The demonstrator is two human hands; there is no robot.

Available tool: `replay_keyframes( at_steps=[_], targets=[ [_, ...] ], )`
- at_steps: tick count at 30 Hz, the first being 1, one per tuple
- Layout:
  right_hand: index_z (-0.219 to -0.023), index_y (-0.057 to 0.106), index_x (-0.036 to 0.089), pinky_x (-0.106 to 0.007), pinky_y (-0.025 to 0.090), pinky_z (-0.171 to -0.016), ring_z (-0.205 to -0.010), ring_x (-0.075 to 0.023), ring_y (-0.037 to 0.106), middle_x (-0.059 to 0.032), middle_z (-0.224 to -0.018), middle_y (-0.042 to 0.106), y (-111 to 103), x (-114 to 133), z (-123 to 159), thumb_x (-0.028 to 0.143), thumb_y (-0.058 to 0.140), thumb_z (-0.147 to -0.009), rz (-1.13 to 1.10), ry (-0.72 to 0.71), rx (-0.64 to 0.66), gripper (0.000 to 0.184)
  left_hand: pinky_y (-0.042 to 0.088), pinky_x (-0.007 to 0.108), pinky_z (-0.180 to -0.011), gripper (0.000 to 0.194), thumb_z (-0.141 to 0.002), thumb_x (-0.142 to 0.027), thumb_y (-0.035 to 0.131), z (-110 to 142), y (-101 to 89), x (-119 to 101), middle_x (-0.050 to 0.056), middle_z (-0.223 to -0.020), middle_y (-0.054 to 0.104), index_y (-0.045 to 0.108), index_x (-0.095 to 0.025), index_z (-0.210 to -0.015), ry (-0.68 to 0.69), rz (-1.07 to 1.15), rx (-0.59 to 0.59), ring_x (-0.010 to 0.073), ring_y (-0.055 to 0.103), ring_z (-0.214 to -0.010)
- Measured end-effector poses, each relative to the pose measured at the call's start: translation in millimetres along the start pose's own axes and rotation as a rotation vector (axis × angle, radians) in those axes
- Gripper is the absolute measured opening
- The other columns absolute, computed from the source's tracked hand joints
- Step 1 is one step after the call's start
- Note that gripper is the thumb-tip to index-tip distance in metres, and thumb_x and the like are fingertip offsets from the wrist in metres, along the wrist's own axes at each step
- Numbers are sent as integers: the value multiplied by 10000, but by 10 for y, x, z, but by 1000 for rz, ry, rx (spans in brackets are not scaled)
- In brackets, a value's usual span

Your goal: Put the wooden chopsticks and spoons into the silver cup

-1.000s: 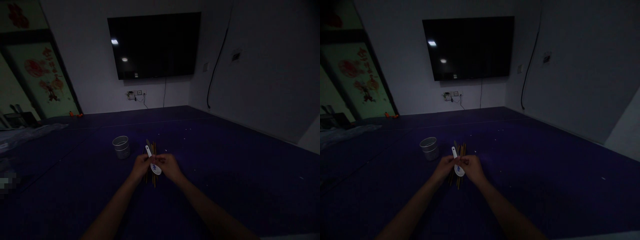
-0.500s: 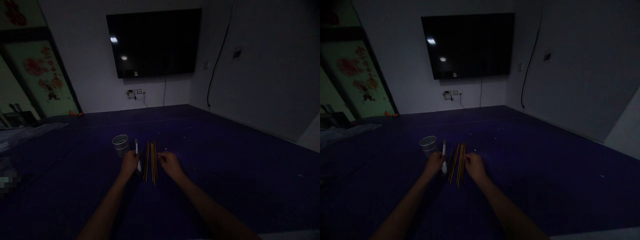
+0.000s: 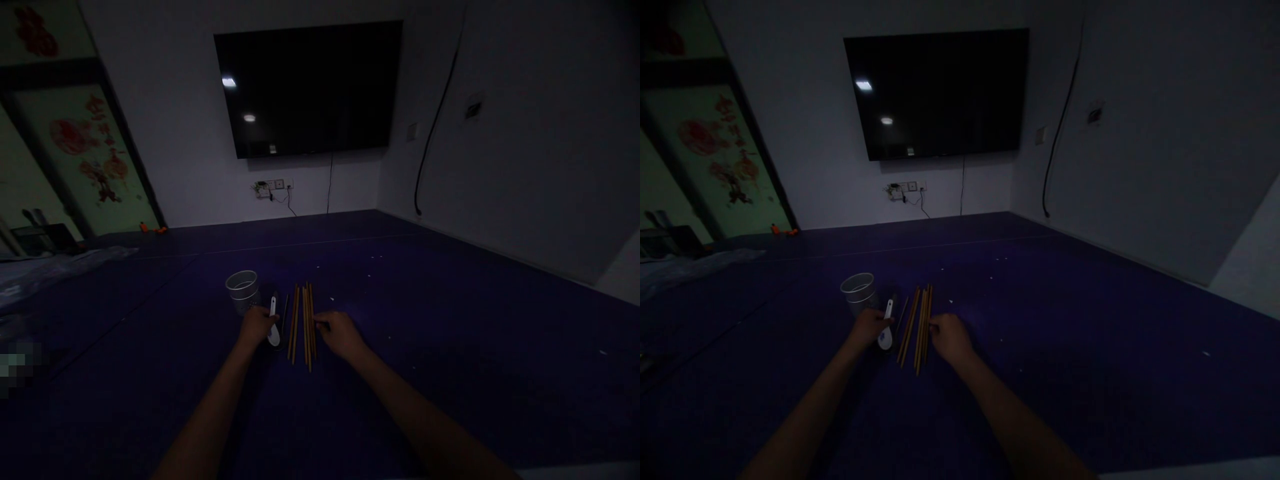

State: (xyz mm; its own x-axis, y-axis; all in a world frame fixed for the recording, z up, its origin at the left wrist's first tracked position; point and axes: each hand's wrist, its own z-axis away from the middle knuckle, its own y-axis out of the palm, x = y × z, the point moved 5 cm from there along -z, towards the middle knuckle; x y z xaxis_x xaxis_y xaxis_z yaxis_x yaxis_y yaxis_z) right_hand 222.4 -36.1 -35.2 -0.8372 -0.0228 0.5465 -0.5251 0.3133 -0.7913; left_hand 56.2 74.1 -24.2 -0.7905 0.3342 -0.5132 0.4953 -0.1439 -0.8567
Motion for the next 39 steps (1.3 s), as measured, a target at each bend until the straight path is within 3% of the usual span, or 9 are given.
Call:
replay_keyframes(
  at_steps=[6,21,28,39],
  targets=[
    [-925,710,253,-297,456,-862,-996,-198,628,-19,-1016,706,34,47,16,117,514,-772,-12,-84,55,283,329,218,-522,175,-731,-274,607,9,1,-13,8,-562,617,703,-136,-681,47,53,-45,133,564,-576],
    [-1049,676,251,-362,414,-956,-1120,-220,552,-32,-1156,649,109,80,19,152,539,-797,22,-187,50,304,269,227,-499,277,-723,-316,617,22,31,-25,-14,-455,510,618,-130,-519,40,1,-39,109,490,-508],
    [-1074,657,246,-318,403,-969,-1136,-187,540,-23,-1195,624,119,202,52,101,507,-805,-48,-277,93,340,277,230,-494,286,-760,-341,585,35,35,-30,31,-554,594,643,-121,-588,30,-81,-34,118,531,-538],
    [-1107,644,245,-322,423,-950,-1137,-197,546,-40,-1207,615,69,226,67,114,519,-811,-63,-258,145,347,376,258,-600,345,-821,-420,514,97,16,-74,125,-820,685,688,-123,-822,19,-254,-39,199,635,-772]
  ],
)
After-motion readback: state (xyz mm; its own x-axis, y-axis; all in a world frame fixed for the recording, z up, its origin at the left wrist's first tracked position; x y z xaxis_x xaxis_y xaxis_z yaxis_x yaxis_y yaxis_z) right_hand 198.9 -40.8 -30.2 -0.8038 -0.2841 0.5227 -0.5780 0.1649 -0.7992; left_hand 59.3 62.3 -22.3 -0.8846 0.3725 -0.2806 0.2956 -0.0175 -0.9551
